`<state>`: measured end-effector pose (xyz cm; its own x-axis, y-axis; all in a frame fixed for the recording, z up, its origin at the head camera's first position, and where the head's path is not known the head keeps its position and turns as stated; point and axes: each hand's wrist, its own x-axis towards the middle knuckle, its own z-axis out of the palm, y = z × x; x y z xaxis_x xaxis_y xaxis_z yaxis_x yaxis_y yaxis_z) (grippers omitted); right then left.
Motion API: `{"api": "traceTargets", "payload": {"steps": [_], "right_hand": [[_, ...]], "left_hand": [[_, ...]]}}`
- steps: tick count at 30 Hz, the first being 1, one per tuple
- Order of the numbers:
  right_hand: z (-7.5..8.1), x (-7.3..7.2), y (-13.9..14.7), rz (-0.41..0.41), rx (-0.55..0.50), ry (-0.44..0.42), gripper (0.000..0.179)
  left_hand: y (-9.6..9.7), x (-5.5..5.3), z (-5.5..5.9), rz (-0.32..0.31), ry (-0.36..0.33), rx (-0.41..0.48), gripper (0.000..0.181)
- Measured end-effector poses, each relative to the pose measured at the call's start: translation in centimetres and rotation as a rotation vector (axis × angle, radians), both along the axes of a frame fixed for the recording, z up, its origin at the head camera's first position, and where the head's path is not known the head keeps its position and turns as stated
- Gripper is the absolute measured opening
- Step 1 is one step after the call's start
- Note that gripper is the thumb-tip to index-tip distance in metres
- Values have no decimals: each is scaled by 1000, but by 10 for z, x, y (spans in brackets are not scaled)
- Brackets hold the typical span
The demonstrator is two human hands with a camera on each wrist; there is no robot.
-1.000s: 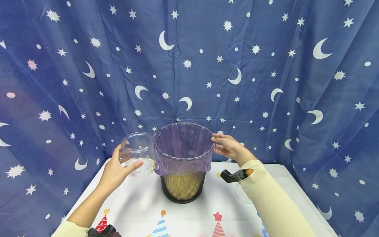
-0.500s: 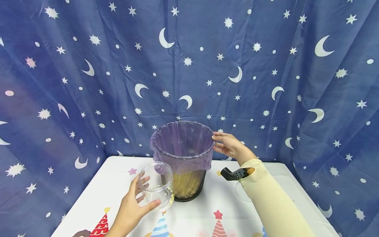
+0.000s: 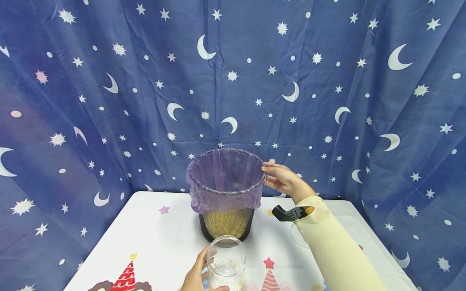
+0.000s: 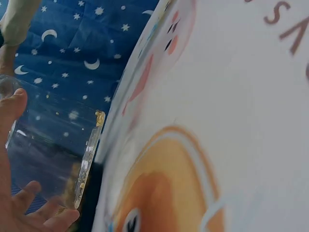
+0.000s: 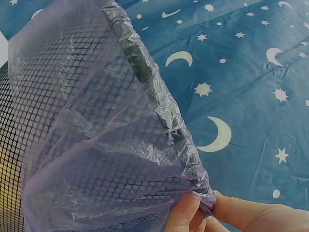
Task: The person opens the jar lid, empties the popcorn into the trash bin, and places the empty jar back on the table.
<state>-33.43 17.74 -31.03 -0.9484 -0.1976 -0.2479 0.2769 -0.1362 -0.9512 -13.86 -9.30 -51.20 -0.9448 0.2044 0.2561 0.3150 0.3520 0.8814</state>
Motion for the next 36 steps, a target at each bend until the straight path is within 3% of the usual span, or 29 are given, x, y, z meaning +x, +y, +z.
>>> {"api": "traceTargets", "payload": {"steps": [3, 7, 13, 21, 31, 36], "right_hand": [[1, 0, -1, 0, 3, -1, 55], [1, 1, -1, -4, 11, 0, 55], [1, 1, 0, -8, 27, 6, 56], [3, 0, -1, -8, 72, 24, 54], [1, 2, -2, -16, 66, 32, 54], [-1, 0, -4, -29, 36, 27, 54]], "left_hand": [[7, -3, -5, -67, 0, 38, 103], [15, -5, -6, -130, -60, 93, 104], [26, -7, -13, -183, -97, 118, 98], [35, -9, -21, -177, -104, 125, 93], [41, -8, -39, -163, 6, 138, 87], [41, -9, -43, -171, 8, 148, 87]]}}
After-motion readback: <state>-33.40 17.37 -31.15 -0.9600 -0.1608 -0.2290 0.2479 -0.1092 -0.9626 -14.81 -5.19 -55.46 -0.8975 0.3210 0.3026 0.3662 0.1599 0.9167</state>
